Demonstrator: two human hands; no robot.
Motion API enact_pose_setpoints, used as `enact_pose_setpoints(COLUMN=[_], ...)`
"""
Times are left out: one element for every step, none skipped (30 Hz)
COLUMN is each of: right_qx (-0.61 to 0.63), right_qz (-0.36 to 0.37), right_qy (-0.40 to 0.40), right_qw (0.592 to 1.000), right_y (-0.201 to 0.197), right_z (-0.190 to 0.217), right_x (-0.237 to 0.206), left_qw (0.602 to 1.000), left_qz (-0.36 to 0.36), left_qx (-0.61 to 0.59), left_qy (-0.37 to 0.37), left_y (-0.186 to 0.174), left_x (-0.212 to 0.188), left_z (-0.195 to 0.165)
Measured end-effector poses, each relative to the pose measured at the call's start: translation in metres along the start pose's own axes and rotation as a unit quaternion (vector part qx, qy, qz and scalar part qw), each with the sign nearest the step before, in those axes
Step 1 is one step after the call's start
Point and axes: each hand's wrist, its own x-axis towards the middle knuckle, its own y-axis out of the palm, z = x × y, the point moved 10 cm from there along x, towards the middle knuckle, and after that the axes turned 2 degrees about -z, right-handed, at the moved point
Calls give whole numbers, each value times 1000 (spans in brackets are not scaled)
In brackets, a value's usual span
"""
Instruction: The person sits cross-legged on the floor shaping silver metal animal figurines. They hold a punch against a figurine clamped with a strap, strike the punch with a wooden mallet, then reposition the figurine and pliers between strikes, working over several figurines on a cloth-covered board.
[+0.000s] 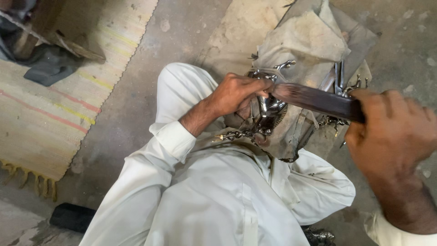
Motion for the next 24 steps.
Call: enact_pose_setpoints(right_qx=[-1,2,6,8,11,10,8,10,14,20,26,31,43,55,74,94,150,205,259,251,244,235,223,210], right_qz=[2,6,8,6,3,2,5,15,27,38,45,49,52,55,58,61,86,111,131,100,70,39,-6,-48], right_qy=[3,1,-3,-4,-5,-2,3,9,8,5,4,6,9,11,12,9,39,68,96,71,47,24,-2,-27], right_qw=[1000,1000,1000,1000,1000,1000,1000,1000,1000,999,999,998,998,997,996,994,984,970,952,960,966,971,975,976], right_y=[-2,-3,-4,-4,-5,-7,-8,-8,-8,-7,-6,-5,-6,-6,-6,-5,1,7,14,10,4,-1,-11,-20], right_z=[0,1,3,4,5,5,4,3,4,5,8,9,9,9,8,8,1,-4,-8,-6,-4,-3,0,4], right_x=[3,5,8,10,13,14,14,15,15,16,18,20,21,23,25,26,26,25,24,28,30,32,33,33], left_qw=[1000,1000,998,995,998,999,999,1000,999,998,998,998,998,994,986,974,973,971,970,974,978,981,982,982], left_qz=[-19,2,23,45,15,-11,-36,-19,-6,6,-3,-11,-17,-73,-129,-185,-176,-168,-161,-161,-159,-156,-162,-166], left_qx=[-3,-4,-4,-3,-3,-7,-17,-22,-26,-29,-34,-38,-42,-67,-95,-121,-130,-138,-144,-122,-101,-81,-70,-61], left_qy=[25,-14,-55,-92,-63,-30,3,-10,-27,-47,-53,-54,-53,-53,-53,-55,-74,-95,-110,-101,-92,-82,-72,-62], left_y=[-4,1,5,9,2,-3,-7,-3,0,2,0,0,-1,-10,-17,-26,-22,-19,-18,-19,-19,-19,-21,-21], left_x=[0,0,-1,-3,-2,-2,-2,-3,-4,-5,-8,-9,-10,-12,-15,-19,-20,-22,-23,-22,-22,-21,-21,-22], left_z=[-5,2,10,18,12,6,-1,2,6,8,8,8,8,6,3,3,4,5,7,4,1,-1,-2,-4])
